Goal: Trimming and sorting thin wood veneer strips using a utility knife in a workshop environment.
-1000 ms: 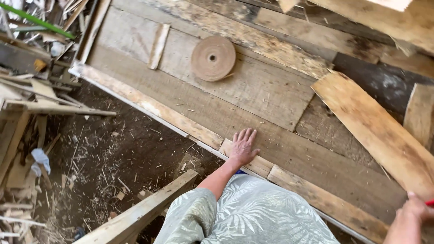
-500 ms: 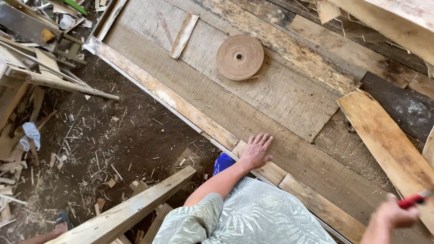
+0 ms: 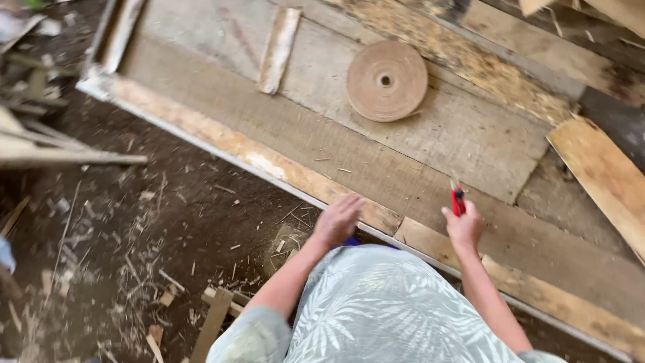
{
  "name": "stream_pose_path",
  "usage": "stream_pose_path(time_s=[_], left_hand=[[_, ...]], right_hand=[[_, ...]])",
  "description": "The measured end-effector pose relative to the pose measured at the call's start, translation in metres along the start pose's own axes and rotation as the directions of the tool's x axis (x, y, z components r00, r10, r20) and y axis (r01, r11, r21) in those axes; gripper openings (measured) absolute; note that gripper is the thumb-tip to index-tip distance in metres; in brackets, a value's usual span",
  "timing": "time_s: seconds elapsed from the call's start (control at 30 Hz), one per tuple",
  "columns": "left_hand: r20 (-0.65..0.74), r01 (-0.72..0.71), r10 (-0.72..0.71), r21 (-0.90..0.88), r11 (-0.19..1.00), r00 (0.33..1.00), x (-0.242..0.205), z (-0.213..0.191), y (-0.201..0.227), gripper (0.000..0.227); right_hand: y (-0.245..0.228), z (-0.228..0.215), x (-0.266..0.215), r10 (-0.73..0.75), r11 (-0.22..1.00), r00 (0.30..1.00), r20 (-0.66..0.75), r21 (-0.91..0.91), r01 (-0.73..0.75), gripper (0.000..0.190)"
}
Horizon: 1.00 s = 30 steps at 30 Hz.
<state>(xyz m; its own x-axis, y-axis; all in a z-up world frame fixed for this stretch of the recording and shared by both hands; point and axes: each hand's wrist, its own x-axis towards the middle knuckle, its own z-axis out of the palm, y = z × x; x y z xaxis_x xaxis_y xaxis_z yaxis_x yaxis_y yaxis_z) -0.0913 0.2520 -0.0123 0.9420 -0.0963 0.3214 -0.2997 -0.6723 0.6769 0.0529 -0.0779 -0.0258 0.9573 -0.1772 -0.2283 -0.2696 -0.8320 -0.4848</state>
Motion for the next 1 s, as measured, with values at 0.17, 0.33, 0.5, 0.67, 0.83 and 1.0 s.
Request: stream_pose_path(time_s=[0.17, 0.33, 0.5, 0.67, 0.83, 1.0], left_hand=[[-0.069, 0.131, -0.117, 0.256, 0.958, 0.991, -0.055, -0.063, -0.03, 0.027], [-0.076, 0.192, -0.177, 0.298, 0.935, 0.981, -0.06, -0.039, -0.025, 0.025], [-0.247, 0.306, -0.233, 0.324, 0.895, 0.941, -0.029, -0.042, -0.013, 0.026], [-0.401, 0.399, -0.262, 0.313, 0.862, 0.878, -0.022, -0.093, -0.053, 0.039], [-0.546, 0.511, -0.317, 0.249, 0.823, 0.776, -0.009, -0.159, -0.138, 0.044], [-0.533, 0.557, -0.371, 0.242, 0.794, 0.76, 0.01, -0.231, -0.255, 0.054]], right_hand=[[-0.042, 0.013, 0.03, 0.02, 0.999, 0.998, -0.056, -0.024, -0.021, 0.056], [-0.034, 0.029, 0.053, -0.148, 0.984, 0.979, -0.14, -0.125, 0.131, 0.049], [-0.071, 0.027, 0.036, -0.359, 0.927, 0.888, -0.287, -0.217, 0.305, 0.057], [-0.114, 0.043, 0.026, -0.541, 0.817, 0.789, -0.291, 0.041, 0.575, 0.047], [-0.139, 0.098, 0.034, -0.288, 0.87, 0.954, -0.078, 0.396, 0.295, 0.042], [-0.175, 0.141, 0.055, 0.005, 0.784, 0.999, 0.031, 0.621, -0.024, 0.046]])
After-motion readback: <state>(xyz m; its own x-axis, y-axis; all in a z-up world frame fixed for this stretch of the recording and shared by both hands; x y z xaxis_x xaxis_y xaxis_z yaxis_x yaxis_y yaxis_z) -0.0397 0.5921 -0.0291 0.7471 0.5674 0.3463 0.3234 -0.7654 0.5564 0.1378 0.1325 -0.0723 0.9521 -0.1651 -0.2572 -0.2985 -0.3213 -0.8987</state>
